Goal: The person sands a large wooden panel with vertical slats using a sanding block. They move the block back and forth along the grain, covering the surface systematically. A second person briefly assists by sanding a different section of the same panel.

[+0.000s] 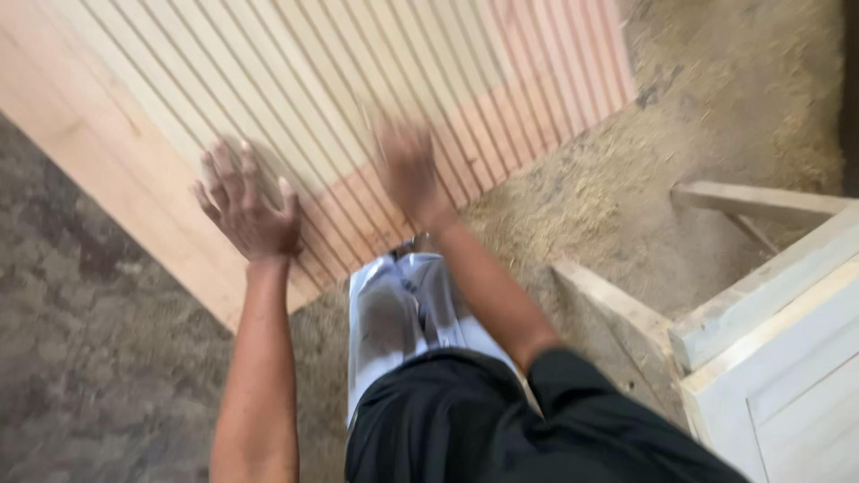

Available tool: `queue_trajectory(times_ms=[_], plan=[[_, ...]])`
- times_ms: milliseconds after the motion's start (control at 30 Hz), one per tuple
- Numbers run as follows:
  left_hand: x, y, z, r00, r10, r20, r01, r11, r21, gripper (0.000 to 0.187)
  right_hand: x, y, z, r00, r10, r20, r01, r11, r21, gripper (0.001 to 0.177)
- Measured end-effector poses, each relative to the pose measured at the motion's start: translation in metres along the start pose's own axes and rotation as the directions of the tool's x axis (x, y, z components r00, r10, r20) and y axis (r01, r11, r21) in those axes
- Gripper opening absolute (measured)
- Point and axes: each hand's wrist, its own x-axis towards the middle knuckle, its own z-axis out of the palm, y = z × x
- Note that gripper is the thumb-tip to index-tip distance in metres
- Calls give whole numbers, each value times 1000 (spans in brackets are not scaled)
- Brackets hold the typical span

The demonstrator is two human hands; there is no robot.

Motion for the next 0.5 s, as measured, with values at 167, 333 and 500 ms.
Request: queue_trajectory(times_ms=[167,333,500], plan=[[14,45,-1,989,-104,102,114,989,-93,78,-183,-2,-57,971,170,169,-164,985,-49,2],[26,54,-7,992,-98,79,104,992,-75,81,-165,4,-69,974,215,74,-212,976,-49,7],[14,53,-7,988,-100,121,106,994,-36,80,-122,-1,-59,986,156,62,-153,987,-58,7]])
